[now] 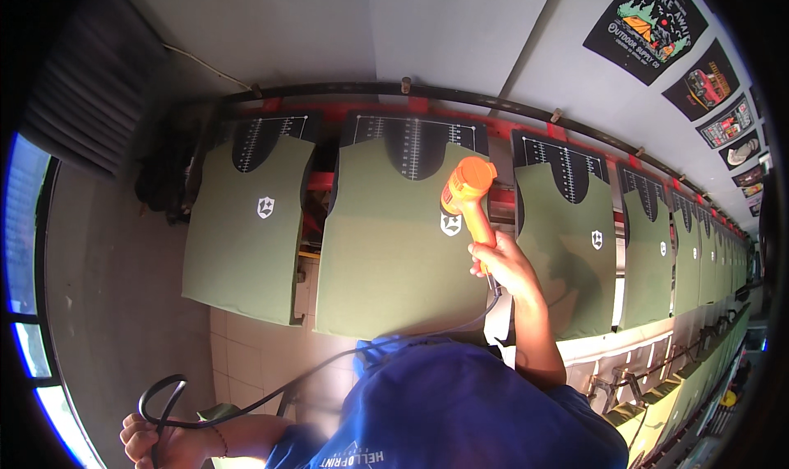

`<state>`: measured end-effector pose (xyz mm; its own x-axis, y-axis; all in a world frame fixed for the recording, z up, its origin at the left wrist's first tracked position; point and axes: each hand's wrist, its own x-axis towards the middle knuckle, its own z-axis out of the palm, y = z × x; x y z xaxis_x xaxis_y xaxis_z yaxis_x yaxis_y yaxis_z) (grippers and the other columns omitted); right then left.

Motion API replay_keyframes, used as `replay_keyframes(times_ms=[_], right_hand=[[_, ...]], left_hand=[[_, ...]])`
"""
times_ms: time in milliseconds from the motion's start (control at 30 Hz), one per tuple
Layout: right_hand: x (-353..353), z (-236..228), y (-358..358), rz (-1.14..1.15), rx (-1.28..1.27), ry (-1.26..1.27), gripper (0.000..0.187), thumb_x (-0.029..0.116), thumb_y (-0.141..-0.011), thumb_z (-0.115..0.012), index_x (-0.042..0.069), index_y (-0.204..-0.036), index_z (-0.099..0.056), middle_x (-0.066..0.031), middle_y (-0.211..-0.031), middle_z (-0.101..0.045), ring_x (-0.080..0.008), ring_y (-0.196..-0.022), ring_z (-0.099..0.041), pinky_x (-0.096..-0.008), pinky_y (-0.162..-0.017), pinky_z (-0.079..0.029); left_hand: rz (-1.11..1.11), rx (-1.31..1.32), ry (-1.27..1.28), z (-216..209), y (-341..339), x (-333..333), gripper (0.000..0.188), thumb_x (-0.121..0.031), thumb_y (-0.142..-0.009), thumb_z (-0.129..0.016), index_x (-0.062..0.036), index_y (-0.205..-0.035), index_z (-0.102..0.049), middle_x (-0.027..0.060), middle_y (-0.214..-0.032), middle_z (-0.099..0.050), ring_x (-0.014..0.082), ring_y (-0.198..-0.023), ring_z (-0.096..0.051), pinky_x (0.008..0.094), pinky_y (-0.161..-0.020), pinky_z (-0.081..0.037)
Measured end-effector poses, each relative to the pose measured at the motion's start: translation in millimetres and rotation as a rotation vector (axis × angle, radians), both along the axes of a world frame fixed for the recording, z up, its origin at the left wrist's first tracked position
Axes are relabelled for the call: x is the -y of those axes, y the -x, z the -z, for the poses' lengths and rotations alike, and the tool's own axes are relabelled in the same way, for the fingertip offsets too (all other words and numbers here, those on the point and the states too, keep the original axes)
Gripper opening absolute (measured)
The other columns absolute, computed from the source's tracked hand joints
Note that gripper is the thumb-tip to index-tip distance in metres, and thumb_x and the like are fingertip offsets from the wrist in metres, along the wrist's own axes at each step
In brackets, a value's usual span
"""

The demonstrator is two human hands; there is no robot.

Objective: The person uses a heat gun to apply heat to a logo on a green t-shirt laid out on a screen printing frame. They move the heat gun across the logo area and then proceed to the next shirt in the row, repeating the process.

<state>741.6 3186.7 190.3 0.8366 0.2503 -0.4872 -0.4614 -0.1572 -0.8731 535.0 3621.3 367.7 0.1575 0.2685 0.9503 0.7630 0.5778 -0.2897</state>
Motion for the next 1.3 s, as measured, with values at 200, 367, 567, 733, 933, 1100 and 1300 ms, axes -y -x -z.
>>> replay_keyframes(times_ms=[200,367,567,733,933,1100,1300], right_hand=[[8.0,-2.9,7.3,-0.036,-0.031,-0.029,0.016,0.016,-0.089,-0.061,0.002,-0.091,-0.053,-0.0010,-0.074,-0.055,-0.0099,-0.061,-0.060,-0.0248,-0.055,-0.052],[11.7,-4.3,13.7,-0.025,-0.073,0.005,0.016,0.014,-0.089,-0.061,0.002,-0.094,-0.052,-0.0010,-0.074,-0.054,-0.0098,-0.061,-0.060,-0.0251,-0.056,-0.052],[10.3,-3.5,20.5,-0.015,-0.038,0.001,0.015,0.010,-0.089,-0.060,0.001,-0.097,-0.053,-0.0010,-0.075,-0.054,-0.0100,-0.060,-0.059,-0.0254,-0.056,-0.052],[19.2,-7.6,22.1,-0.011,-0.098,-0.013,0.016,0.010,-0.089,-0.061,0.001,-0.098,-0.053,-0.0012,-0.076,-0.055,-0.0104,-0.060,-0.060,-0.0251,-0.055,-0.051],[22.9,-2.1,29.7,0.025,-0.083,0.013,0.012,0.011,-0.089,-0.061,0.003,-0.096,-0.054,-0.0009,-0.074,-0.055,-0.0105,-0.058,-0.060,-0.0253,-0.054,-0.051],[28.6,-7.1,28.9,0.069,-0.099,0.002,0.011,0.011,-0.089,-0.060,0.004,-0.091,-0.053,-0.0008,-0.074,-0.055,-0.0106,-0.059,-0.060,-0.0254,-0.055,-0.052],[31.1,-10.6,23.1,0.069,-0.120,0.015,0.014,0.013,-0.089,-0.061,0.002,-0.090,-0.052,-0.0017,-0.075,-0.054,-0.0108,-0.059,-0.060,-0.0261,-0.056,-0.052]], left_hand=[[-0.021,-0.034,-0.018,0.1,-3.2,5.9,0.025,-0.018,-0.089,-0.049,-0.0073,-0.068,-0.057,0.0100,-0.066,-0.057,0.0270,-0.063,-0.056,0.0386,-0.057,-0.045],[-0.035,-0.062,-0.034,1.3,-4.1,8.8,0.025,-0.017,-0.089,-0.049,-0.0073,-0.067,-0.057,0.0102,-0.066,-0.057,0.0275,-0.063,-0.056,0.0389,-0.057,-0.045],[-0.041,-0.071,-0.045,3.6,-3.9,9.3,0.025,-0.017,-0.088,-0.049,-0.0072,-0.066,-0.057,0.0105,-0.066,-0.057,0.0280,-0.063,-0.057,0.0392,-0.057,-0.045],[-0.028,-0.097,-0.067,-3.9,-10.4,12.2,0.025,-0.016,-0.088,-0.049,-0.0072,-0.066,-0.057,0.0108,-0.066,-0.057,0.0285,-0.063,-0.057,0.0395,-0.057,-0.046],[-0.020,-0.113,-0.065,3.5,-9.3,8.3,0.025,-0.015,-0.087,-0.050,-0.0071,-0.065,-0.057,0.0111,-0.066,-0.058,0.0291,-0.063,-0.058,0.0398,-0.057,-0.046],[-0.004,-0.131,-0.080,4.4,-13.7,7.3,0.025,-0.015,-0.087,-0.050,-0.0071,-0.065,-0.057,0.0113,-0.066,-0.058,0.0296,-0.063,-0.059,0.0401,-0.057,-0.046],[0.020,-0.152,-0.111,5.7,-16.0,5.1,0.025,-0.014,-0.086,-0.050,-0.0070,-0.064,-0.057,0.0116,-0.066,-0.058,0.0302,-0.063,-0.059,0.0404,-0.057,-0.047]])
